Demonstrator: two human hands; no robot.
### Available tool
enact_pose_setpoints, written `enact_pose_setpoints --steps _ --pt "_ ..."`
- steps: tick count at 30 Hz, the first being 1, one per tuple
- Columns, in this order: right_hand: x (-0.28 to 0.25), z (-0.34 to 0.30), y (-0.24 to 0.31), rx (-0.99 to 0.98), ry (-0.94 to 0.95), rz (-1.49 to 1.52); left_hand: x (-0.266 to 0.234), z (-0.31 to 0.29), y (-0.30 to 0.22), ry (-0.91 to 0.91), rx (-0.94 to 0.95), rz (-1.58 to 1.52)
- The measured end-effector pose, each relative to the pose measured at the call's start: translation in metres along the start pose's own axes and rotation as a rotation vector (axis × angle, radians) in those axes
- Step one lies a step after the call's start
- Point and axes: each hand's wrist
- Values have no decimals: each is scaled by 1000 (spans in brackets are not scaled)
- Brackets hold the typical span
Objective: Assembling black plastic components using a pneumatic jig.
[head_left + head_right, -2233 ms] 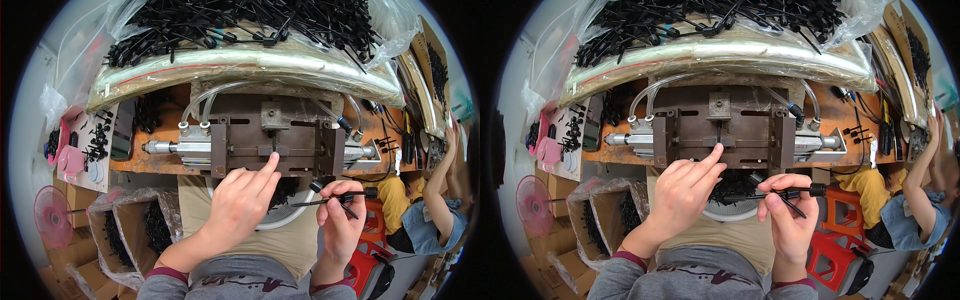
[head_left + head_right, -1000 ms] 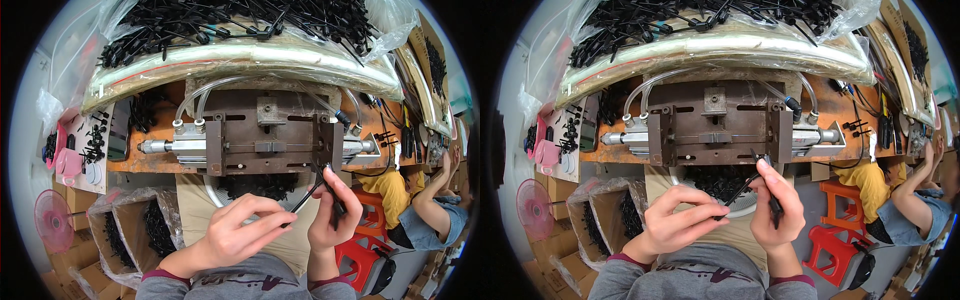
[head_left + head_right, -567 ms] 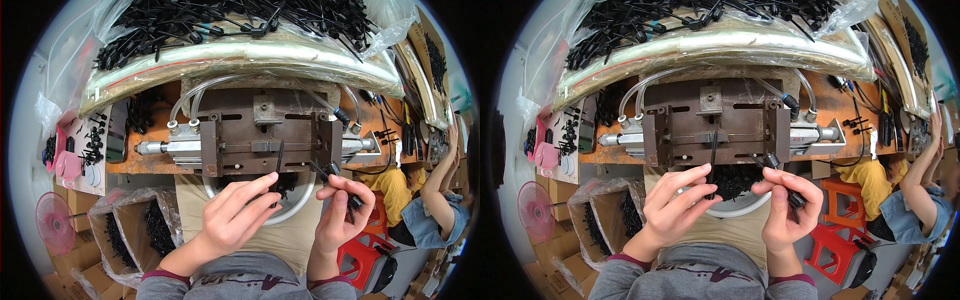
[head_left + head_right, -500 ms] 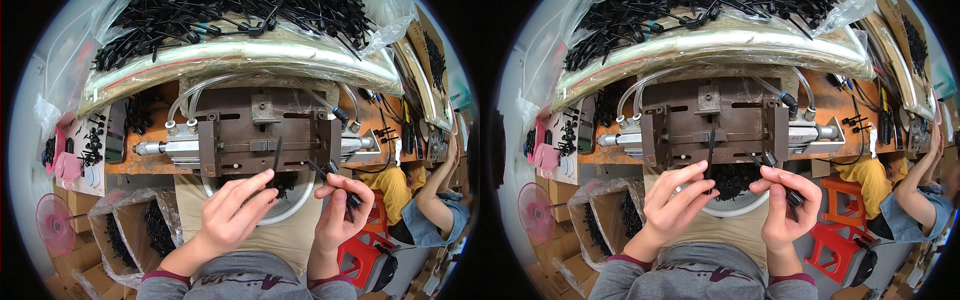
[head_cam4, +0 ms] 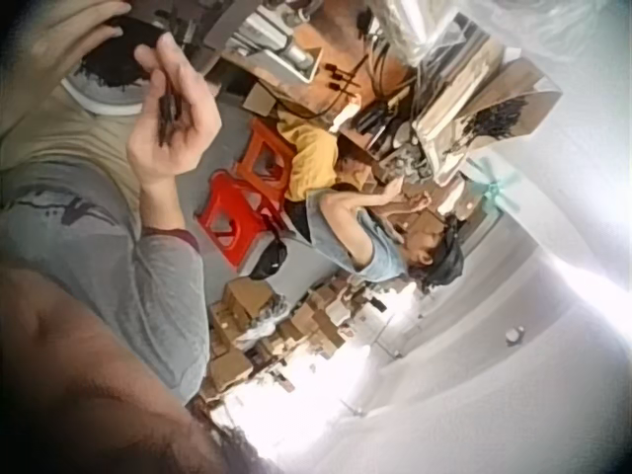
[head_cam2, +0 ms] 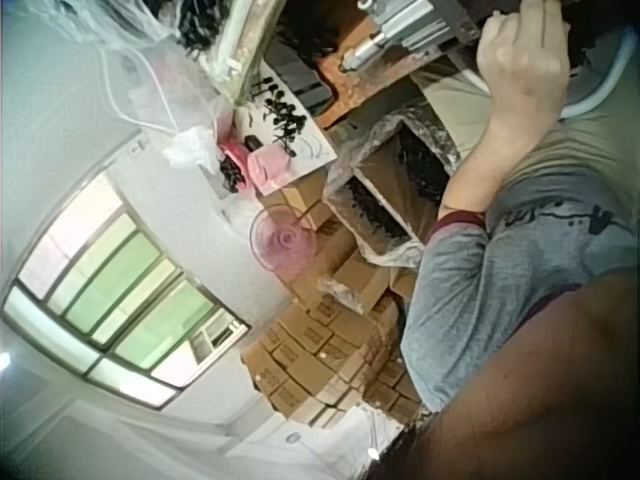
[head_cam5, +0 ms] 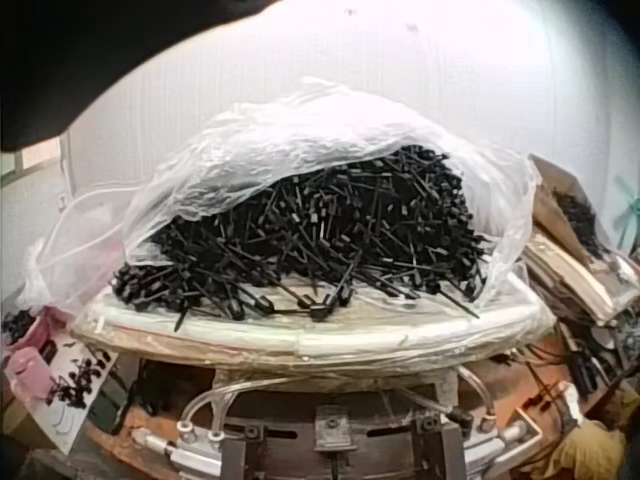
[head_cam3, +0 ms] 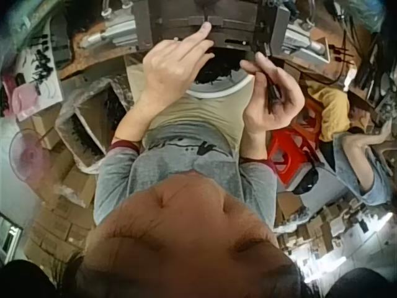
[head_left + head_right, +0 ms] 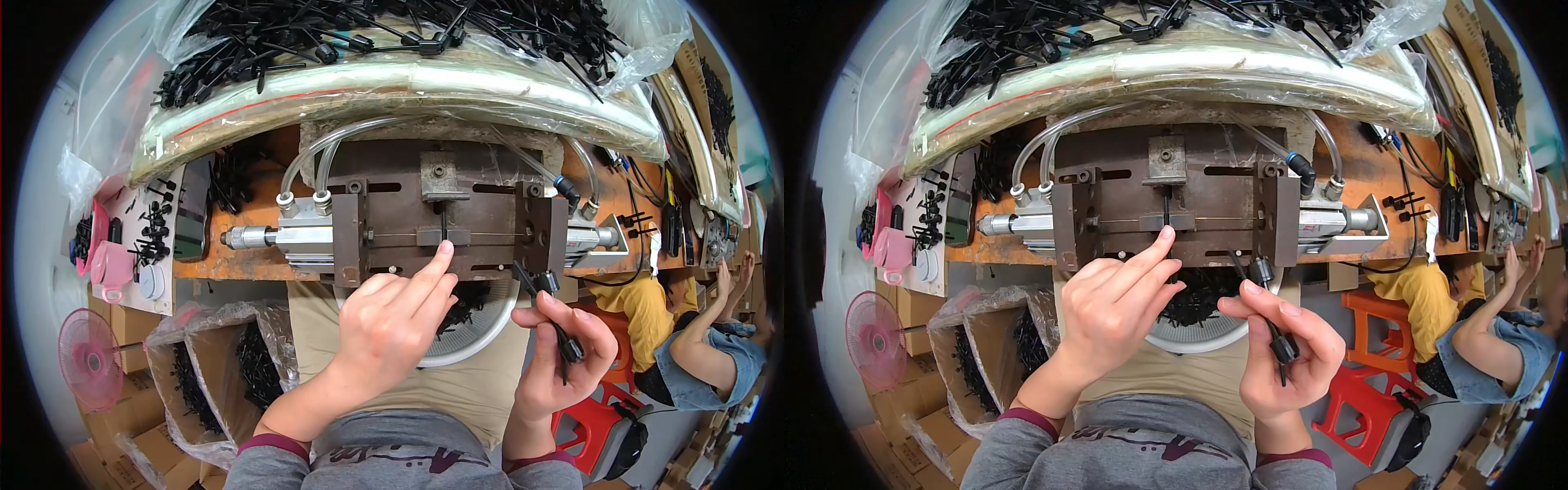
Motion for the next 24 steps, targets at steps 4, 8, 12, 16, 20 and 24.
enact_pose_setpoints --steps 4,8,12,16,20,24 --pt "0 -5 -3 -9 -55 -10 1 -2 1 12 -21 -7" --pt "-2 -7 -5 -46 -55 -130 1 -2 0 20 -32 -2" --pt "-3 -4 1 -157 -10 -294 0 -1 -1 17 -35 -1" --pt "-6 -7 3 -233 17 -415 0 -1 0 22 -48 -65" --pt "-8 -5 2 -362 94 -539 -21 -3 -10 69 -134 -577" --pt "2 -8 -1 -436 157 -535 -29 -11 -17 65 -72 -770"
Point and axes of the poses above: each hand's wrist, its own z-axis towards the middle knuckle, its own x-axis out of the palm, y = z × x, and after that the axes turned 9 degrees about z, right-handed
